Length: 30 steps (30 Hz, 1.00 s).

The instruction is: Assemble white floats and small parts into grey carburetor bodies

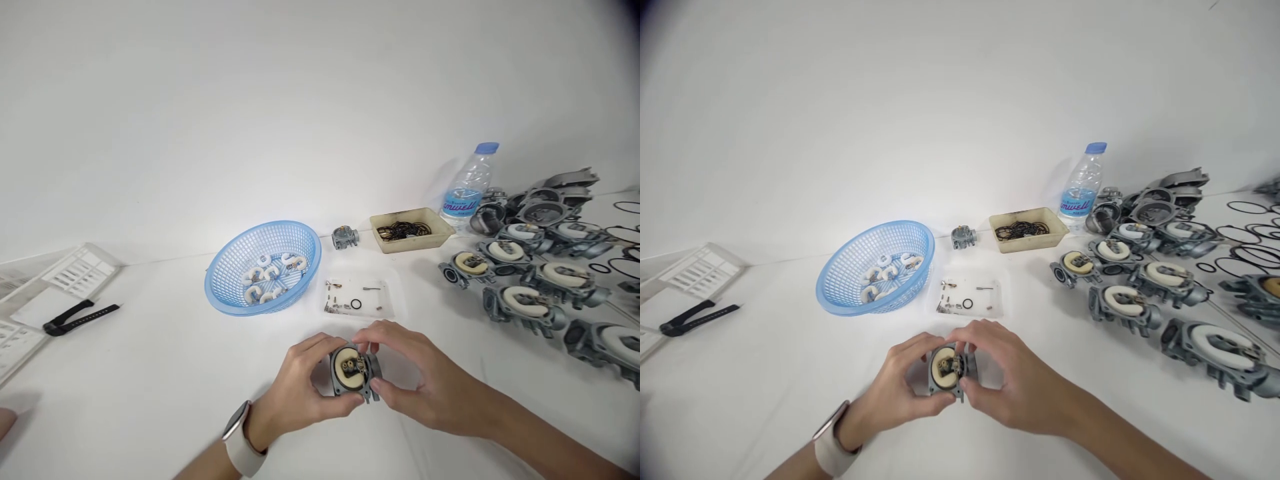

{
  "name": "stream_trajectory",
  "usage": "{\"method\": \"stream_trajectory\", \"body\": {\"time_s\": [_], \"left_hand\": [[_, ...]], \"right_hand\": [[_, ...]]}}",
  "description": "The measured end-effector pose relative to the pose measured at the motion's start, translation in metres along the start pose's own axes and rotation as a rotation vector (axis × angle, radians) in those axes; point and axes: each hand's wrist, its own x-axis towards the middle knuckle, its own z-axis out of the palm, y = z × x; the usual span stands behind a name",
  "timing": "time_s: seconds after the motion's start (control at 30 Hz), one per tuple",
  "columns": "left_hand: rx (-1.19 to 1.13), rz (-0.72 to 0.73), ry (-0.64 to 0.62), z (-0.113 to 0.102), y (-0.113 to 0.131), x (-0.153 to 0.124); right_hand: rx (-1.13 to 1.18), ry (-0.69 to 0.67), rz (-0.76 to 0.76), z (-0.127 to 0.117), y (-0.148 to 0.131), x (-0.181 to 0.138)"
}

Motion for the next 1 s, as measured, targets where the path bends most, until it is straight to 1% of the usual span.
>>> {"method": "stream_trajectory", "body": {"time_s": [0.1,0.23,0.37,0.57,0.67,0.8,0.93,1.0], "left_hand": [[-0.020,-0.026,-0.003,0.0003,-0.0001,0.0003],[-0.033,-0.016,0.002,0.0008,-0.0001,-0.0002],[-0.038,-0.015,0.003,0.0007,0.0005,-0.0010],[-0.074,-0.059,0.011,0.0014,0.0004,-0.0015],[-0.064,-0.052,0.024,0.0020,0.0011,-0.0014],[-0.047,-0.031,0.014,0.0014,0.0027,-0.0011],[-0.031,-0.039,-0.004,0.0001,0.0050,-0.0008],[-0.027,-0.045,-0.008,-0.0001,0.0053,-0.0008]], "right_hand": [[0.016,0.014,0.023,0.0024,0.0026,-0.0012],[0.000,0.021,0.053,0.0031,0.0059,-0.0004],[0.000,0.032,0.024,0.0055,0.0050,0.0017],[-0.035,0.055,-0.004,0.0088,0.0032,0.0020],[-0.060,0.064,-0.009,0.0094,0.0035,0.0007],[-0.079,0.039,-0.008,0.0095,0.0036,-0.0005],[-0.091,0.093,0.032,0.0093,0.0030,0.0007],[-0.086,0.089,0.064,0.0093,0.0028,0.0008]]}}
